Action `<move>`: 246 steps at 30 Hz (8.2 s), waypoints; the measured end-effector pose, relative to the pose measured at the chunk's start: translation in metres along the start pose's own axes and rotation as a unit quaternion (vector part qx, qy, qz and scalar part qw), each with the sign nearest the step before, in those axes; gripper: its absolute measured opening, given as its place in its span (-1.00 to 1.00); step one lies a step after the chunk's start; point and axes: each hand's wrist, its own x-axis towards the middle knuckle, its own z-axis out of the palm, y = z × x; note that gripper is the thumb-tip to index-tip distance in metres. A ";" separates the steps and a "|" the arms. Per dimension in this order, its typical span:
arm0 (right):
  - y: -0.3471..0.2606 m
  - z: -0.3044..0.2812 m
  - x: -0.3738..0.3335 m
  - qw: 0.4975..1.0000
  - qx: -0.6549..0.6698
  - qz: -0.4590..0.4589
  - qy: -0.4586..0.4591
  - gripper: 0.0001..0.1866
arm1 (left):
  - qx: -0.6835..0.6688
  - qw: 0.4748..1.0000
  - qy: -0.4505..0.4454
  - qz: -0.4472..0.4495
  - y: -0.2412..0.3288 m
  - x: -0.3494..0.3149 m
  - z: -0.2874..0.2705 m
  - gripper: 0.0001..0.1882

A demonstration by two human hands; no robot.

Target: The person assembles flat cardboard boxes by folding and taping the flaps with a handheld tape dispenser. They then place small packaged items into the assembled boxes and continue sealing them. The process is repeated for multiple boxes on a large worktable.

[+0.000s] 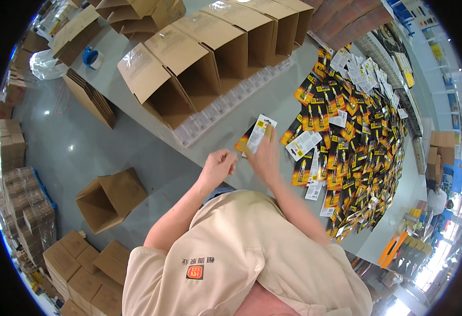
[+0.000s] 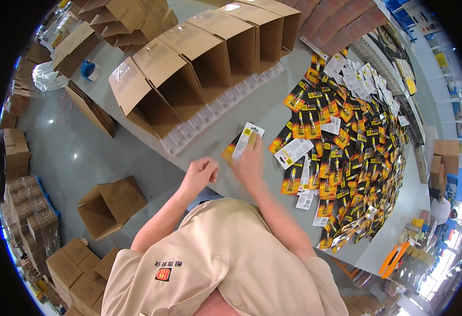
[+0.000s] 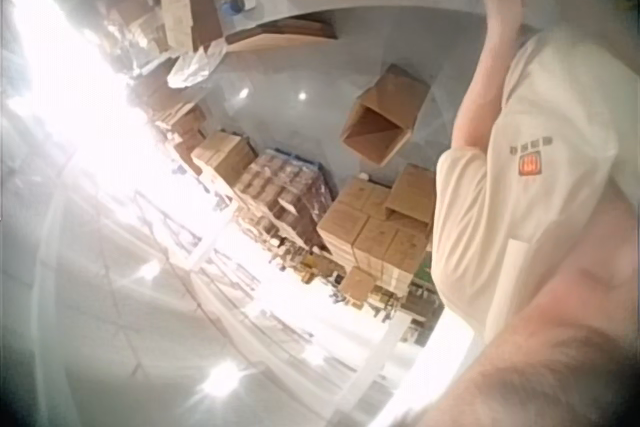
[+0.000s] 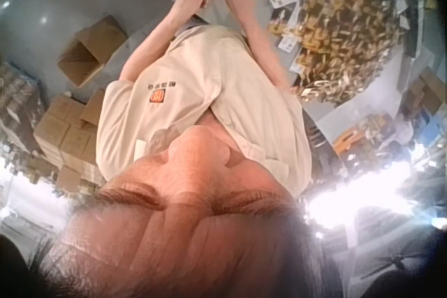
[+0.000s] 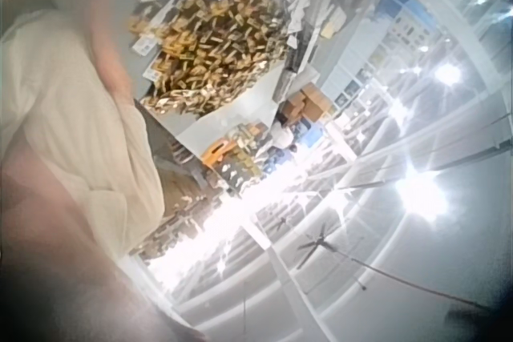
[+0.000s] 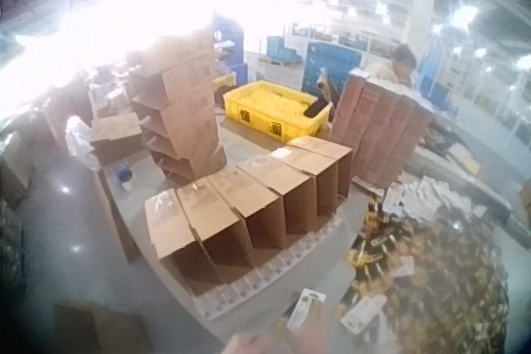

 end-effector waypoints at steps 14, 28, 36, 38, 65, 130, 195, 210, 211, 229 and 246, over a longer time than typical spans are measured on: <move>0.006 -0.018 -0.017 0.981 0.050 0.088 -0.164 -0.66 | -0.282 0.959 -0.025 -0.021 -0.057 0.023 -0.022 -0.51; -0.016 -0.028 -0.055 0.709 0.350 0.463 -0.401 -0.68 | -0.159 0.981 -0.102 -0.053 -0.042 0.027 -0.035 -0.50; -0.011 -0.041 -0.032 0.923 0.077 0.233 -0.295 -0.11 | -0.180 0.955 -0.197 -0.131 -0.027 0.047 -0.035 -0.50; 0.042 -0.069 0.014 0.963 -0.058 0.237 -0.117 -0.24 | -0.195 0.956 -0.185 -0.118 -0.027 0.055 -0.034 -0.53; 0.092 -0.086 0.016 0.991 -0.113 0.005 -0.069 -0.68 | -0.283 0.899 -0.219 -0.252 -0.036 0.103 0.024 -0.65; 0.100 -0.048 0.185 0.956 -0.264 -0.103 -0.079 -0.71 | -0.145 0.966 -0.165 -0.134 -0.042 0.088 0.011 -0.63; 0.245 -0.089 -0.097 0.930 -0.290 0.224 0.019 -0.66 | -0.103 0.913 -0.352 -0.180 -0.015 0.118 0.029 -0.53; 0.002 -0.047 -0.092 0.879 0.313 0.355 -0.061 0.03 | -0.128 0.903 -0.381 -0.153 -0.014 0.111 0.036 -0.31; 0.002 -0.044 -0.091 0.827 0.406 0.371 -0.120 0.06 | -0.144 0.900 -0.381 -0.153 -0.009 0.105 0.035 -0.31; 0.029 -0.073 -0.003 0.976 0.123 -0.153 -0.094 -0.42 | 0.344 0.817 -0.158 0.435 -0.024 0.100 0.014 -0.06; 0.063 0.016 -0.090 0.989 0.121 0.073 0.030 -0.86 | 0.626 0.580 -0.281 0.438 0.035 0.061 0.061 -0.33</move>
